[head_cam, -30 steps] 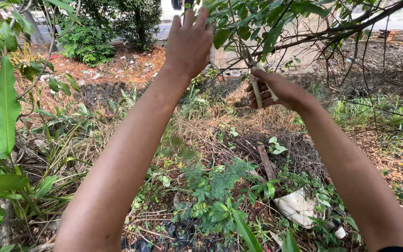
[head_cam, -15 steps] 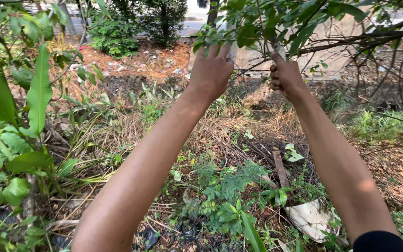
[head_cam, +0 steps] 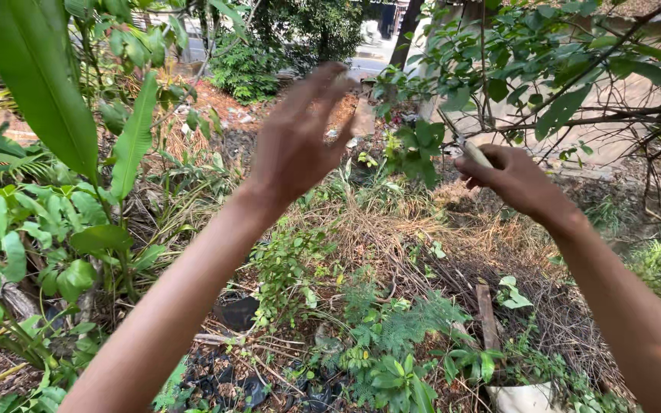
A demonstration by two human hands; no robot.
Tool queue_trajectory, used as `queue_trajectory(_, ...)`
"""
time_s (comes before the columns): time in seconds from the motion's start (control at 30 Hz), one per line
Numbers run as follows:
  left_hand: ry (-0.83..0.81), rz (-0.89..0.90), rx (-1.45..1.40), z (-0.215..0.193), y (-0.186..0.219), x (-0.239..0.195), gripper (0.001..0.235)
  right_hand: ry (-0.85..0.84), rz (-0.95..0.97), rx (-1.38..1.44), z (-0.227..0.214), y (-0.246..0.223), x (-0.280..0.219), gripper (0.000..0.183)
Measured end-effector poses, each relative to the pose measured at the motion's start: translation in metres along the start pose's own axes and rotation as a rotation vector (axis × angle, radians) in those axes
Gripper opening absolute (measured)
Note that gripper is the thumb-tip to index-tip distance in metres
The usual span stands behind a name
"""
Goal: The person uses pruning shears to trim leaves and stems from several small plants in a garden. They move between different plants, cutting foliage and branches, and occasionally repositioning themselves to reach different areas.
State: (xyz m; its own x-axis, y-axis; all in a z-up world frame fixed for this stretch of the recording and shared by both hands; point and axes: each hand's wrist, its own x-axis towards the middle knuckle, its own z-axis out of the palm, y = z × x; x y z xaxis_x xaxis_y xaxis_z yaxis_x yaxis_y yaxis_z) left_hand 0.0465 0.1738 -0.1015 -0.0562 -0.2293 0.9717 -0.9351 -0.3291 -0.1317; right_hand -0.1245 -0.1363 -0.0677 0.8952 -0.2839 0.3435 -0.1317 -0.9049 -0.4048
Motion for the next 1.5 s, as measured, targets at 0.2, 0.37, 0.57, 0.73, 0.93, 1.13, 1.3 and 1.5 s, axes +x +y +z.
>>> queue_trajectory(0.2, 0.296, -0.016, 0.132, -0.084, -0.055, -0.011, 0.023, 0.053, -0.083, -0.093, -0.027, -0.048, -0.003, 0.066)
queue_trajectory(0.37, 0.259, -0.117, 0.129, -0.112, -0.082, -0.014, 0.02, 0.089, -0.157, -0.01, -0.035, -0.094, 0.0, 0.072)
queue_trajectory(0.57, 0.113, -0.233, 0.223, -0.098, -0.083, -0.008, 0.021, 0.08, -0.139, -0.012, -0.01, -0.151, 0.035, 0.079)
queue_trajectory(0.73, -0.185, -0.351, 0.249, -0.087, -0.069, 0.016, 0.028, 0.106, -0.11, 0.073, 0.011, -0.189, 0.084, 0.082)
queue_trajectory(0.93, -0.272, -0.341, 0.267, -0.095, -0.049, 0.022, 0.025, 0.135, -0.123, 0.283, 0.031, -0.215, 0.118, 0.074)
queue_trajectory(1.13, -0.206, -0.289, 0.217, -0.11, -0.053, 0.019, 0.025, 0.143, -0.266, 0.296, 0.033, -0.22, 0.111, 0.068)
queue_trajectory(1.3, -0.168, -0.239, 0.243, -0.109, -0.056, 0.023, 0.025, 0.186, -0.171, 0.19, 0.029, -0.212, 0.107, 0.07)
queue_trajectory(1.5, -0.238, -0.23, 0.25, -0.1, -0.047, 0.035, 0.028, 0.243, -0.124, -0.084, 0.023, -0.189, 0.089, 0.073)
